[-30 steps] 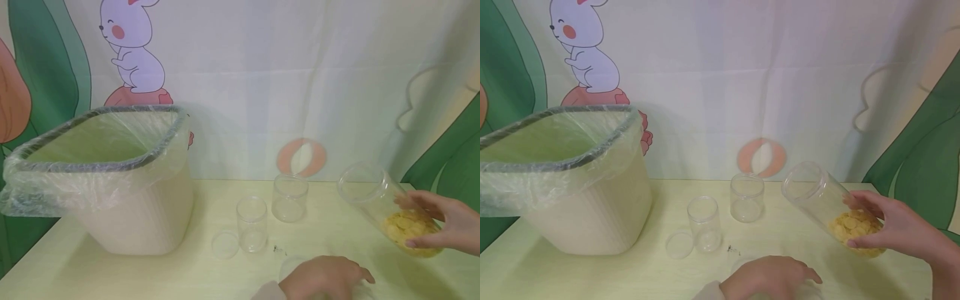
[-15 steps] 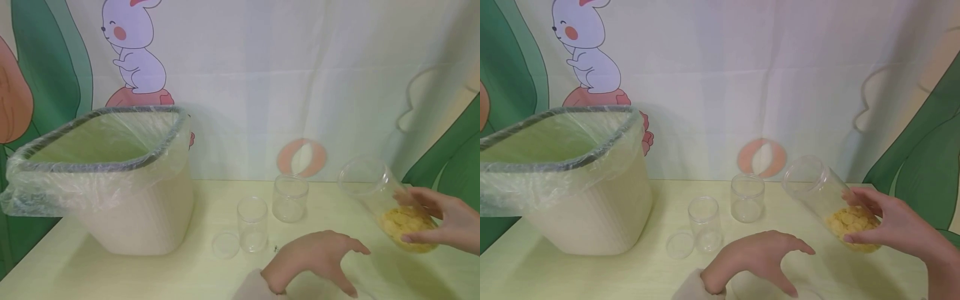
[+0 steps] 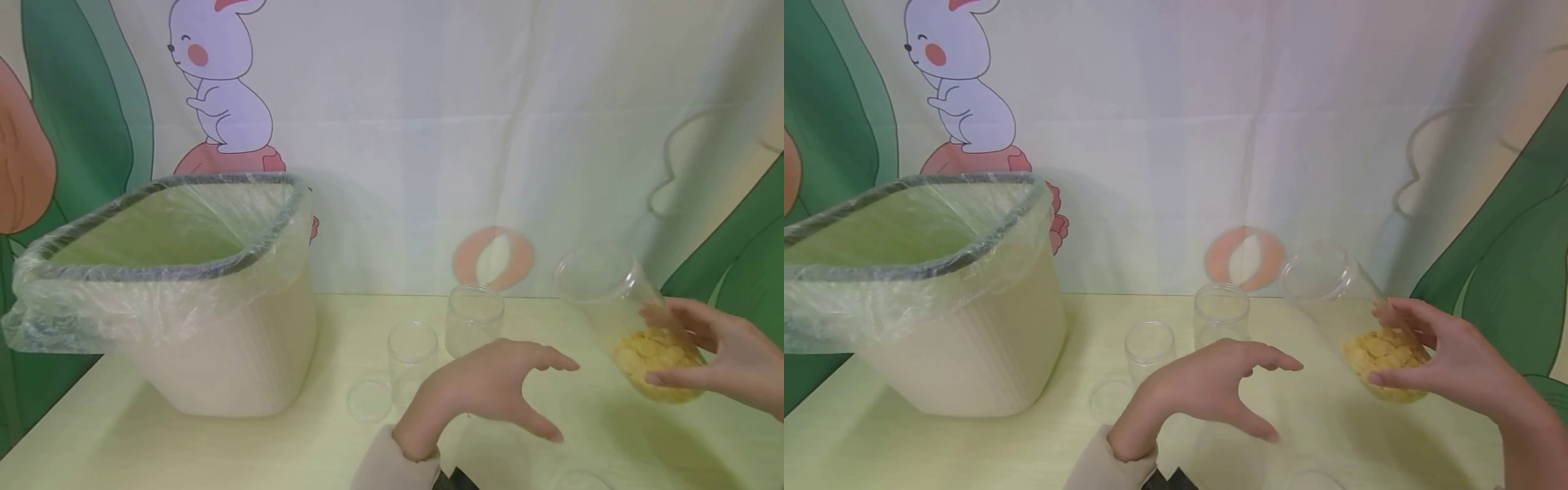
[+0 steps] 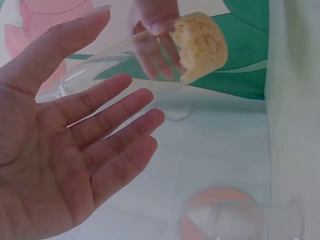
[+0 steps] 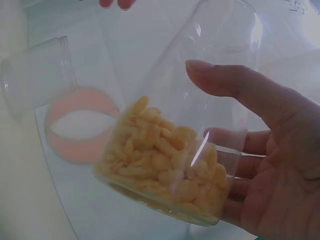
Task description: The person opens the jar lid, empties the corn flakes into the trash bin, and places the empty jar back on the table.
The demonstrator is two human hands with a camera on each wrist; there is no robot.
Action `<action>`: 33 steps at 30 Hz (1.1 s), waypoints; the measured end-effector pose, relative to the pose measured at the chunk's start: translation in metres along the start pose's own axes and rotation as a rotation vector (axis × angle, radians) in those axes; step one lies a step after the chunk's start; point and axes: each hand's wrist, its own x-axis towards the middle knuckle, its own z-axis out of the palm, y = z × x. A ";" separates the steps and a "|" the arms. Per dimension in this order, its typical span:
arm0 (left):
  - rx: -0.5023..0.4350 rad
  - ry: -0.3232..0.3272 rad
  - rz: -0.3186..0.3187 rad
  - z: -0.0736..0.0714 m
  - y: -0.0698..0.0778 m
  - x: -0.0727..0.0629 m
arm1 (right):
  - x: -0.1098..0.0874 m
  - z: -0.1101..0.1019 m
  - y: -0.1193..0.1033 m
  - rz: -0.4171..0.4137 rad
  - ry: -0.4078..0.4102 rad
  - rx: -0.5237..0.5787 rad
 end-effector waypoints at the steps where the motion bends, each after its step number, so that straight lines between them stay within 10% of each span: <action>1: -0.008 0.013 0.002 -0.002 0.000 -0.002 | 0.000 0.000 0.000 0.007 -0.003 0.001; 33: -0.322 0.430 -0.029 -0.051 -0.004 -0.056 | 0.002 0.020 -0.028 -0.058 0.068 0.156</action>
